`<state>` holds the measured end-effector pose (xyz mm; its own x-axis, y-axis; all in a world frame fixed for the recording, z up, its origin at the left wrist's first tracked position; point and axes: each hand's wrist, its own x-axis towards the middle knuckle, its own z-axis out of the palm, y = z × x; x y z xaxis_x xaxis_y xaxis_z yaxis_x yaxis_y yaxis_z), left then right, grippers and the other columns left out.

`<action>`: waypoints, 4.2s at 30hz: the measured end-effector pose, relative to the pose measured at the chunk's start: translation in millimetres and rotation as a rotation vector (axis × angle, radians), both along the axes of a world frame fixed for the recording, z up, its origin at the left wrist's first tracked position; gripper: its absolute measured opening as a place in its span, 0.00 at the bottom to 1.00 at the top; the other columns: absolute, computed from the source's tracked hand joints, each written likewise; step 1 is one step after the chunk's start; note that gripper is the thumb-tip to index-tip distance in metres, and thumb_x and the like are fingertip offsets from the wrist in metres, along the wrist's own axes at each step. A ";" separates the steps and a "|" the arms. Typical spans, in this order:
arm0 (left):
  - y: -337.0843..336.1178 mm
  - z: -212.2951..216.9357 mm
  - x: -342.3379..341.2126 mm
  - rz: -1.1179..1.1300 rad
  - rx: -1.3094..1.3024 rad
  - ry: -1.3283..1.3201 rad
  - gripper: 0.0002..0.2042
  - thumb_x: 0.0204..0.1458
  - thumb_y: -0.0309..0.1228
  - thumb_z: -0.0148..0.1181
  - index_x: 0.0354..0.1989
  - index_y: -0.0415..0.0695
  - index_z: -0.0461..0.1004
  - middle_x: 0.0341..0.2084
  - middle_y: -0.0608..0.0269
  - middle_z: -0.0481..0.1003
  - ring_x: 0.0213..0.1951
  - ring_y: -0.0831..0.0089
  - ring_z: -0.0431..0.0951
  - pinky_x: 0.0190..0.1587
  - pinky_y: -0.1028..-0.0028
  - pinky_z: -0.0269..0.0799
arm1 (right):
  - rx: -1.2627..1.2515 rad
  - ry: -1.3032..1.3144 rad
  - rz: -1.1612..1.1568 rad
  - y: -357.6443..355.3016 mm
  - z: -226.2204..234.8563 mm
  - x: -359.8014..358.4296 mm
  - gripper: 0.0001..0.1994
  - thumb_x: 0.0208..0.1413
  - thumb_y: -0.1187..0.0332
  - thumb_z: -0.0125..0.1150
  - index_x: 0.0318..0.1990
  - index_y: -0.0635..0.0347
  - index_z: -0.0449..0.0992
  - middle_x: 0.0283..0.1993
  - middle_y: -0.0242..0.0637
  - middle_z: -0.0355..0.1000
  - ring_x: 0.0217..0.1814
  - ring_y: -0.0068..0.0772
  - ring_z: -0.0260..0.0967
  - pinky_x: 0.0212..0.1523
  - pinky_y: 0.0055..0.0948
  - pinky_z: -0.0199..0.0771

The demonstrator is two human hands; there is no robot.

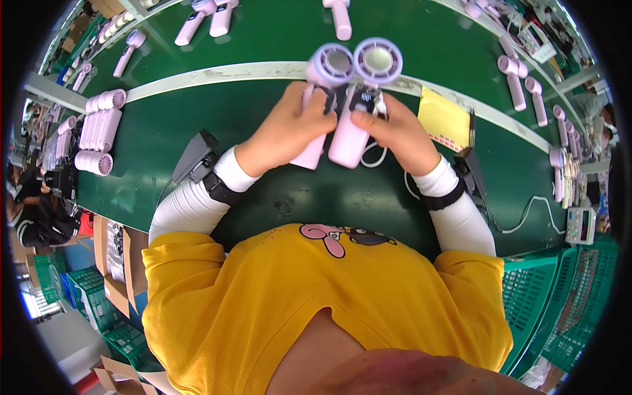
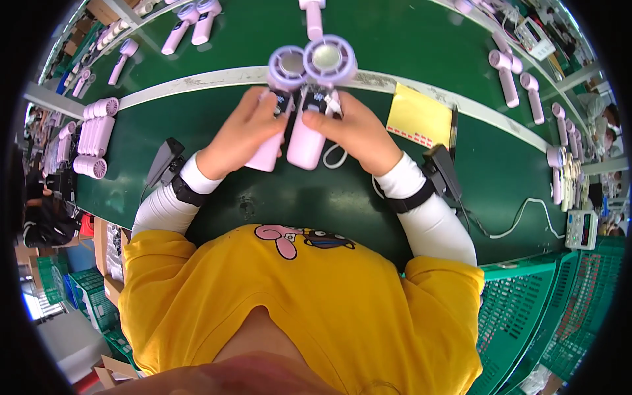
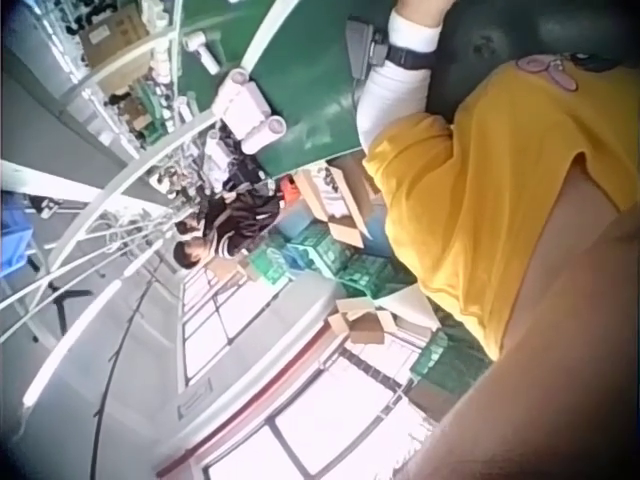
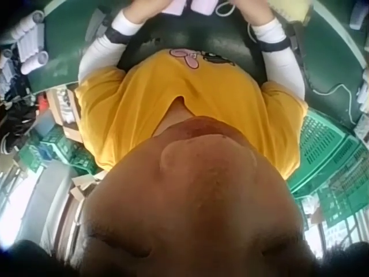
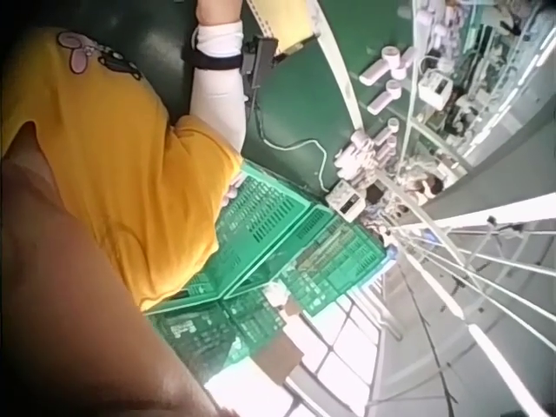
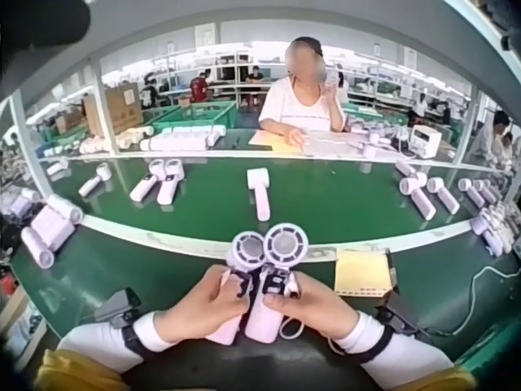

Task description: Testing handheld electronic devices on a production line and recording notes.

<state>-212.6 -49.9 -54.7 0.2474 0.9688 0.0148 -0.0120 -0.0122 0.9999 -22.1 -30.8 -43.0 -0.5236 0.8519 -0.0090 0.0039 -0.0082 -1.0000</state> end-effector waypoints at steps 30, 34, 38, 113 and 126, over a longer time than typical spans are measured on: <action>237.0 -31.3 -137.0 0.895 0.207 1.387 0.21 0.46 0.46 0.46 0.31 0.36 0.72 0.36 0.46 0.68 0.42 0.53 0.68 0.42 0.60 0.65 | 0.499 -0.510 0.291 -31.5 95.4 51.7 0.14 0.55 0.60 0.48 0.31 0.64 0.70 0.25 0.35 0.66 0.22 0.28 0.62 0.25 0.24 0.61; 237.6 -29.1 -141.2 0.906 0.286 1.596 0.23 0.46 0.48 0.44 0.37 0.40 0.73 0.44 0.44 0.65 0.51 0.52 0.62 0.50 0.58 0.57 | 0.409 -0.511 0.310 -29.0 97.6 50.7 0.13 0.54 0.60 0.50 0.31 0.64 0.70 0.25 0.36 0.66 0.22 0.29 0.62 0.25 0.24 0.61; 242.9 -26.2 -155.2 0.892 0.180 1.485 0.23 0.45 0.50 0.44 0.39 0.46 0.74 0.45 0.45 0.64 0.51 0.52 0.61 0.52 0.57 0.53 | 0.476 -0.358 0.341 -20.7 72.8 36.3 0.11 0.53 0.63 0.51 0.28 0.63 0.69 0.23 0.35 0.65 0.20 0.28 0.60 0.23 0.24 0.59; -66.5 9.8 -3.0 -0.104 0.010 -0.361 0.25 0.39 0.13 0.39 0.50 0.36 0.47 0.34 0.58 0.66 0.28 0.74 0.70 0.29 0.75 0.66 | -0.101 0.137 -0.034 -60.9 -7.3 -9.9 0.21 0.47 0.63 0.49 0.47 0.65 0.62 0.40 0.35 0.66 0.40 0.25 0.63 0.43 0.23 0.62; -63.9 7.9 -5.9 -0.135 -0.056 -0.374 0.25 0.41 0.13 0.40 0.50 0.38 0.46 0.34 0.58 0.66 0.28 0.73 0.71 0.30 0.74 0.67 | -0.130 0.123 -0.009 -57.6 -4.6 -10.3 0.20 0.48 0.62 0.48 0.48 0.64 0.61 0.39 0.34 0.66 0.39 0.23 0.63 0.40 0.22 0.62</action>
<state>-218.5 -113.9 -46.8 0.3598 0.9299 0.0765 -0.3734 0.0684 0.9251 -32.4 -88.4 -47.6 -0.5199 0.8524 -0.0562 -0.1190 -0.1374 -0.9833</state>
